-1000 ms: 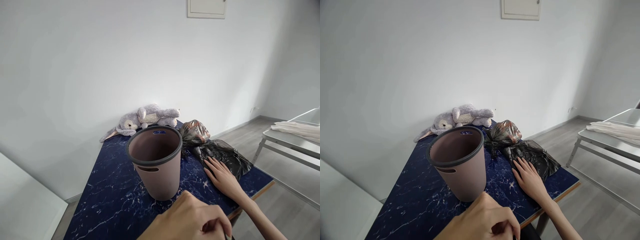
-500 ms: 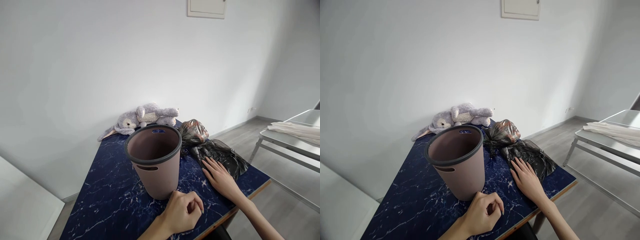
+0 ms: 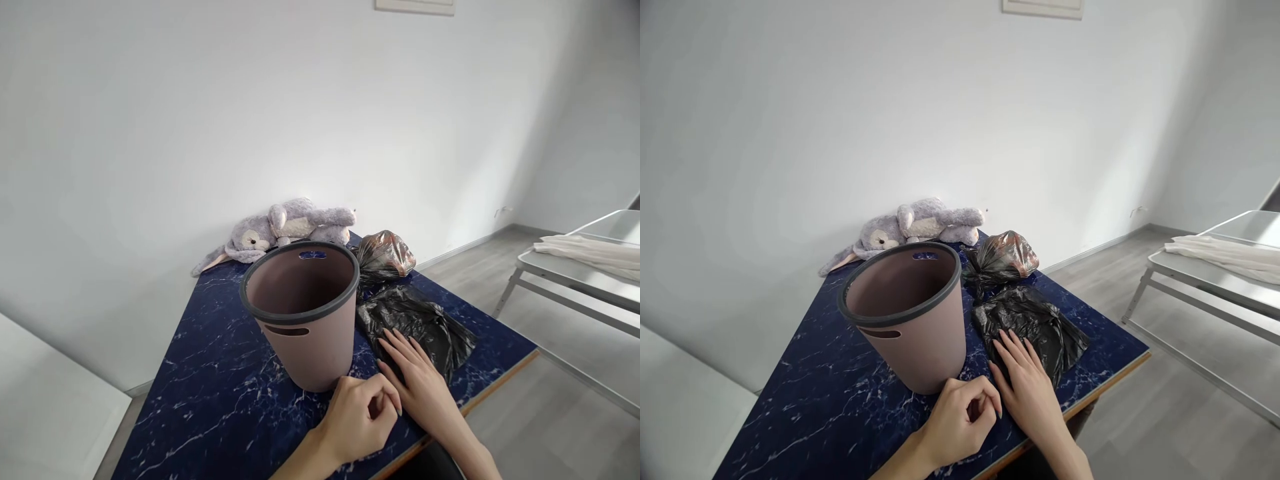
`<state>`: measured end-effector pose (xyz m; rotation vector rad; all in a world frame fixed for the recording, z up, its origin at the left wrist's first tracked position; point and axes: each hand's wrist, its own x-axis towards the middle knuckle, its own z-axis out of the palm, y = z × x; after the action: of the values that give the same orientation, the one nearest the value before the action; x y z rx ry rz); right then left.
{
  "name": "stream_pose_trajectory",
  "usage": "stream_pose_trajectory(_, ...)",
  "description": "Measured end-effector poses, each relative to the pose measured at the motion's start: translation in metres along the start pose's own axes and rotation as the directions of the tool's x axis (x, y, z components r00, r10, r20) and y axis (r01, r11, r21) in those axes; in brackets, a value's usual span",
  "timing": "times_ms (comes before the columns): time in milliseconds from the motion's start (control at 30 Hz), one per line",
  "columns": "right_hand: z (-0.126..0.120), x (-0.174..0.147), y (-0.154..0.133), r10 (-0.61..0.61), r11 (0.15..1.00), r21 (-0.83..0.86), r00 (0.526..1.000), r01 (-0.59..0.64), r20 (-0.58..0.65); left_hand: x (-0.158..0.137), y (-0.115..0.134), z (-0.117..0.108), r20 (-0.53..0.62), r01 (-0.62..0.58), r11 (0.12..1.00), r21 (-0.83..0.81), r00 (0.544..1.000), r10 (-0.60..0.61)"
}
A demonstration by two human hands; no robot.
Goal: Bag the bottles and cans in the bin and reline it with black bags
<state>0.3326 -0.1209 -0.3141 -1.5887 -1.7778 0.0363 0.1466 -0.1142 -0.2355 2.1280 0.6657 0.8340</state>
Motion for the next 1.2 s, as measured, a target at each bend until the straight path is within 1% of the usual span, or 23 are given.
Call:
stream_pose_trajectory(100, -0.022, 0.003, -0.014, 0.109, 0.976, 0.190, 0.994, -0.102, -0.027, 0.001, 0.000, 0.000, -0.005, -0.004, 1.000, 0.007, 1.000, 0.004)
stream_pose_trajectory(167, -0.041, 0.005, -0.023, 0.236, 0.934, 0.290, 0.970, -0.209, -0.063, 0.002, 0.001, -0.001, -0.005, 0.000, 1.000, 0.009, 1.000, 0.000)
stream_pose_trajectory(267, -0.065, 0.005, -0.029, 0.429, 0.863, 0.356, 0.892, -0.358, -0.144, 0.003, 0.002, -0.002, -0.001, 0.010, 1.000, 0.010, 1.000, -0.010)
stream_pose_trajectory(367, -0.073, 0.000, -0.022, 0.524, 0.828, 0.381, 0.810, -0.412, -0.264, 0.003, 0.002, -0.002, 0.010, 0.012, 1.000, 0.008, 1.000, -0.012)
stream_pose_trajectory(400, -0.073, -0.002, -0.017, 0.556, 0.804, 0.420, 0.783, -0.422, -0.279, 0.003, 0.002, -0.003, 0.013, 0.010, 1.000, 0.008, 1.000, -0.010)
stream_pose_trajectory(433, -0.072, -0.005, -0.012, 0.598, 0.762, 0.481, 0.756, -0.434, -0.265, 0.003, 0.002, -0.003, 0.015, 0.008, 1.000, 0.008, 1.000, -0.008)
stream_pose_trajectory(467, -0.071, -0.007, -0.008, 0.645, 0.702, 0.552, 0.730, -0.450, -0.225, 0.003, 0.002, -0.003, 0.017, 0.005, 1.000, 0.008, 1.000, -0.005)
stream_pose_trajectory(533, -0.070, -0.010, -0.002, 0.726, 0.556, 0.666, 0.681, -0.497, -0.099, 0.003, 0.002, -0.003, 0.021, 0.000, 1.000, 0.011, 1.000, 0.000)
stream_pose_trajectory(567, -0.070, -0.011, 0.000, 0.751, 0.495, 0.691, 0.659, -0.526, -0.036, 0.003, 0.002, -0.003, 0.023, -0.001, 1.000, 0.014, 1.000, 0.001)
stream_pose_trajectory(600, -0.070, -0.011, 0.002, 0.765, 0.459, 0.696, 0.644, -0.552, 0.006, 0.003, 0.002, -0.003, 0.024, -0.001, 1.000, 0.018, 1.000, 0.001)
stream_pose_trajectory(667, -0.070, -0.011, 0.003, 0.766, 0.449, 0.685, 0.642, -0.574, 0.036, 0.004, 0.002, -0.003, 0.028, -0.001, 1.000, 0.026, 1.000, 0.000)
stream_pose_trajectory(733, -0.068, -0.011, 0.004, 0.752, 0.467, 0.686, 0.659, -0.558, 0.025, 0.004, 0.002, -0.003, 0.034, 0.001, 0.999, 0.034, 0.999, -0.002)
stream_pose_trajectory(800, -0.067, -0.010, 0.006, 0.746, 0.464, 0.704, 0.665, -0.537, 0.016, 0.003, 0.002, -0.003, 0.039, 0.002, 0.999, 0.041, 0.999, -0.003)
stream_pose_trajectory(933, -0.066, -0.010, 0.008, 0.734, 0.422, 0.723, 0.674, -0.546, 0.080, 0.003, 0.001, -0.003, 0.042, 0.000, 0.999, 0.049, 0.999, -0.002)
stream_pose_trajectory(1033, -0.066, -0.009, 0.006, 0.733, 0.394, 0.723, 0.668, -0.568, 0.125, 0.003, 0.001, -0.003, 0.044, 0.000, 0.999, 0.050, 0.999, -0.002)
stream_pose_trajectory(1200, -0.066, -0.008, -0.003, 0.738, 0.352, 0.765, 0.662, -0.540, 0.128, 0.002, 0.001, -0.003, 0.048, 0.012, 0.999, 0.052, 0.999, -0.015)
